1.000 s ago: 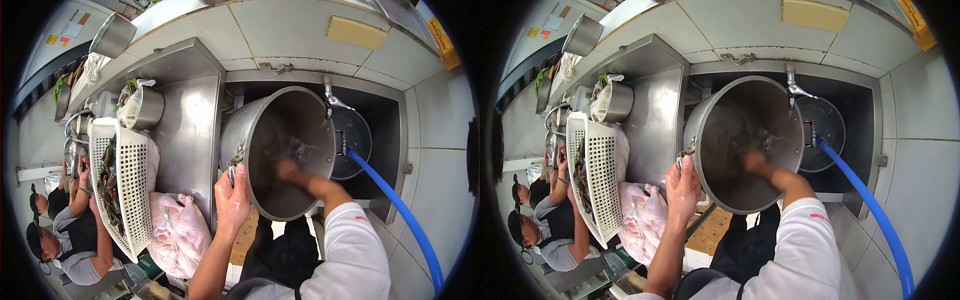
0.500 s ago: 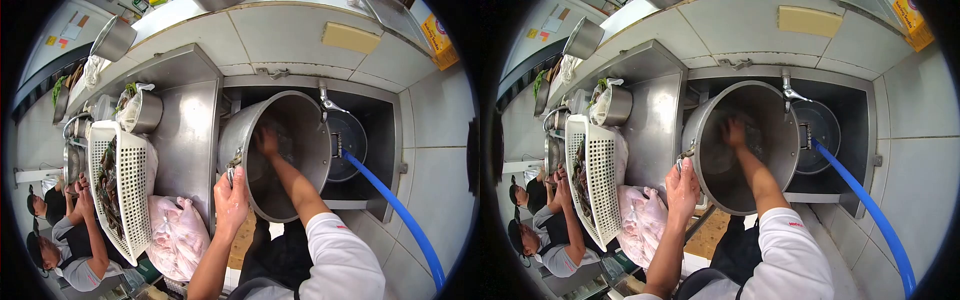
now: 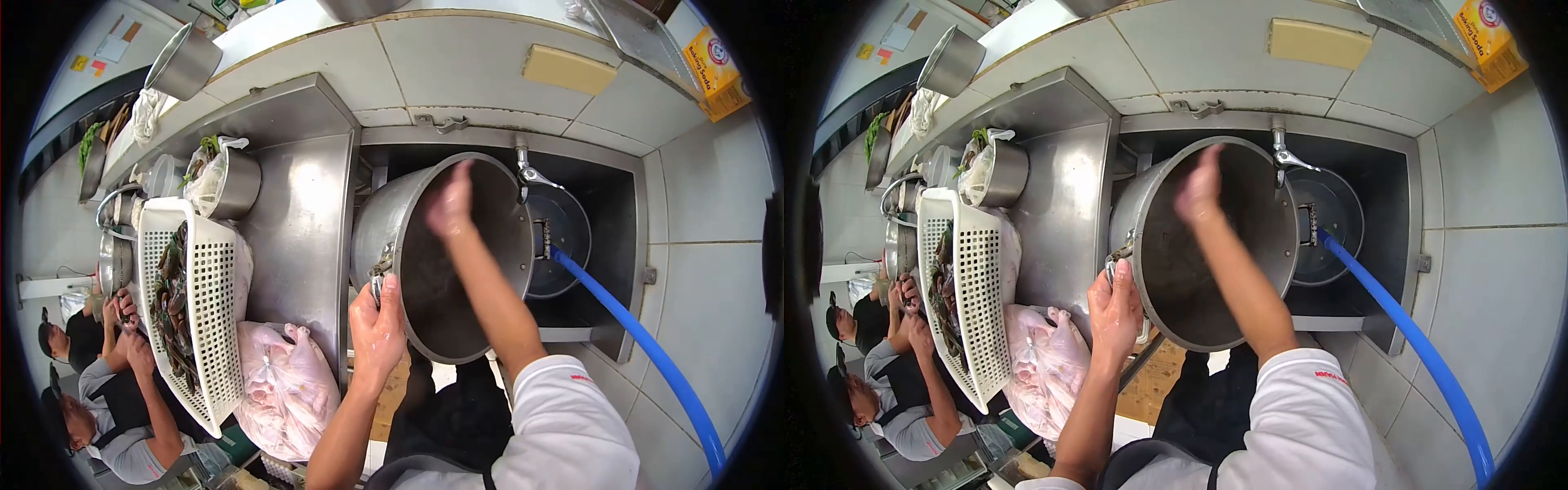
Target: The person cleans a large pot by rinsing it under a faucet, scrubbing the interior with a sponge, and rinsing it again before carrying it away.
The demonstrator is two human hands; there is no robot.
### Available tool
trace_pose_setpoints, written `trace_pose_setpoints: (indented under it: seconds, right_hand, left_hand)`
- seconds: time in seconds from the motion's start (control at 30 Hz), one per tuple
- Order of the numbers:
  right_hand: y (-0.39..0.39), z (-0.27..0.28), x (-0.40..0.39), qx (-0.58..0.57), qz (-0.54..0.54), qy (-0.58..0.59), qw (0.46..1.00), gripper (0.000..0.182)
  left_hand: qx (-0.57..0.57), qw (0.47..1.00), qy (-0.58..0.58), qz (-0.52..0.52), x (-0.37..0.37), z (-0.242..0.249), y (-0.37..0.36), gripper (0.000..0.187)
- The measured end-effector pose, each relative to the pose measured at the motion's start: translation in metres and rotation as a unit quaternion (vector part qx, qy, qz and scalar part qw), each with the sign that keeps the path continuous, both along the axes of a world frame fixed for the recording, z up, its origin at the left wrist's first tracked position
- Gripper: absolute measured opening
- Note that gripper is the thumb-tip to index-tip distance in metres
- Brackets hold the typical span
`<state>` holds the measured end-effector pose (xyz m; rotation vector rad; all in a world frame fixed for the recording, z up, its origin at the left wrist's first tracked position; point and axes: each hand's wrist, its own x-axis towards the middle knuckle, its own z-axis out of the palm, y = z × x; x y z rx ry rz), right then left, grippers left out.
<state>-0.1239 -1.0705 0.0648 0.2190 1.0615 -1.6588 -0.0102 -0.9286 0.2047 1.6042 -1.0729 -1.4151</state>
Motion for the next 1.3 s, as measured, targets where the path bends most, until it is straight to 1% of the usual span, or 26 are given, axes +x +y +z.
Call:
trace_pose_setpoints:
  seconds: [0.07,0.1,0.13,0.17,0.2,0.27,0.33,0.4,0.43,0.5,0.57,0.63,0.7,0.73,0.8,0.83,0.87,0.9,0.93,0.97,1.1,1.13,1.17,1.2,1.23,1.3]
  right_hand:
    - [-0.005,-0.058,-0.045,0.055,0.017,0.004,0.998,0.055]
    - [0.008,-0.122,-0.045,0.035,0.091,0.304,0.948,0.048]
    - [0.024,-0.181,-0.045,0.008,0.157,0.576,0.802,0.041]
    - [0.049,-0.21,-0.049,0.007,0.26,0.704,0.661,0.036]
    - [0.077,-0.227,-0.049,0.003,0.352,0.797,0.491,0.031]
    - [0.119,-0.238,-0.037,-0.052,0.424,0.857,0.287,0.032]
    - [0.149,-0.231,-0.007,-0.021,0.618,0.73,0.291,0.035]
    - [0.169,-0.253,0.028,-0.134,0.647,0.656,0.365,0.034]
    - [0.156,-0.236,0.037,-0.136,0.647,0.656,0.364,0.034]
    - [0.124,-0.2,0.038,-0.217,0.717,0.625,0.219,0.034]
    - [0.091,-0.185,-0.002,-0.195,0.651,0.694,0.236,0.031]
    - [0.061,-0.212,-0.06,-0.133,0.585,0.739,0.306,0.029]
    - [0.057,-0.202,-0.094,-0.245,0.529,0.801,0.138,0.032]
    - [0.074,-0.19,-0.101,-0.24,0.533,0.8,0.134,0.032]
    - [0.147,-0.162,-0.094,-0.171,0.487,0.825,0.23,0.042]
    - [0.173,-0.167,-0.078,-0.143,0.618,0.743,0.215,0.051]
    - [0.192,-0.14,-0.044,-0.068,0.708,0.66,0.243,0.056]
    - [0.199,-0.129,0.001,-0.113,0.786,0.51,0.332,0.055]
    - [0.199,-0.128,0.025,-0.155,0.832,0.341,0.408,0.054]
    - [0.199,-0.13,0.021,-0.152,0.833,0.342,0.408,0.054]
    - [0.188,-0.163,0.022,-0.302,0.757,0.446,0.37,0.047]
    - [0.157,-0.129,-0.022,-0.227,0.809,0.52,0.154,0.048]
    - [0.16,-0.125,-0.065,-0.124,0.766,0.587,0.234,0.051]
    - [0.146,-0.134,-0.09,-0.117,0.739,0.657,0.091,0.052]
    - [0.133,-0.136,-0.11,-0.114,0.684,0.721,0.014,0.054]
    - [0.098,-0.128,-0.14,-0.126,0.449,0.885,-0.019,0.056]
  left_hand:
    - [-0.004,1.0,0.002,0.0,-0.001,0.0,-0.002,0.033]
    - [-0.003,1.0,0.001,-0.001,-0.001,0.0,-0.002,0.033]
    - [-0.005,1.0,0.002,-0.001,-0.002,0.0,-0.003,0.033]
    - [-0.003,1.0,0.004,-0.001,-0.003,0.002,-0.003,0.034]
    - [-0.001,1.0,0.004,0.0,-0.002,0.004,-0.002,0.034]
    - [0.008,1.0,-0.006,0.003,0.0,0.007,-0.006,0.036]
    - [0.029,1.0,-0.009,0.005,0.001,0.006,0.0,0.038]
    - [0.009,1.0,-0.006,0.001,0.001,0.004,-0.003,0.038]
    - [0.008,1.0,-0.007,0.003,0.001,0.004,-0.004,0.038]
    - [0.015,1.0,-0.006,0.007,0.001,0.005,-0.002,0.038]
    - [0.019,1.0,-0.004,0.005,0.0,0.006,-0.001,0.038]
    - [0.027,1.0,0.003,0.01,-0.001,0.008,-0.002,0.037]
    - [0.027,1.0,0.006,0.009,0.001,0.006,-0.001,0.037]
    - [0.023,1.0,0.011,0.009,0.0,0.005,-0.002,0.037]
    - [0.021,1.0,0.014,0.009,0.0,0.005,0.0,0.037]
    - [0.015,1.0,0.006,0.007,0.001,0.005,-0.001,0.037]
    - [0.009,1.0,-0.002,0.004,0.001,0.004,-0.002,0.038]
    - [0.009,1.0,0.003,0.003,0.001,0.002,-0.001,0.038]
    - [-0.006,1.0,0.005,0.001,0.001,-0.002,-0.002,0.035]
    - [-0.018,1.0,0.005,-0.001,0.0,-0.003,-0.001,0.032]
    - [0.002,1.0,0.008,0.004,-0.001,0.001,-0.001,0.032]
    - [0.001,1.0,0.006,0.003,0.0,0.003,-0.003,0.032]
    - [0.003,1.0,-0.001,0.003,0.001,0.004,-0.003,0.035]
    - [0.006,1.0,-0.007,0.002,0.0,0.004,-0.002,0.038]
    - [0.005,1.0,-0.02,-0.001,0.001,0.002,-0.002,0.039]
    - [0.003,1.0,-0.015,-0.008,0.001,0.003,-0.004,0.039]
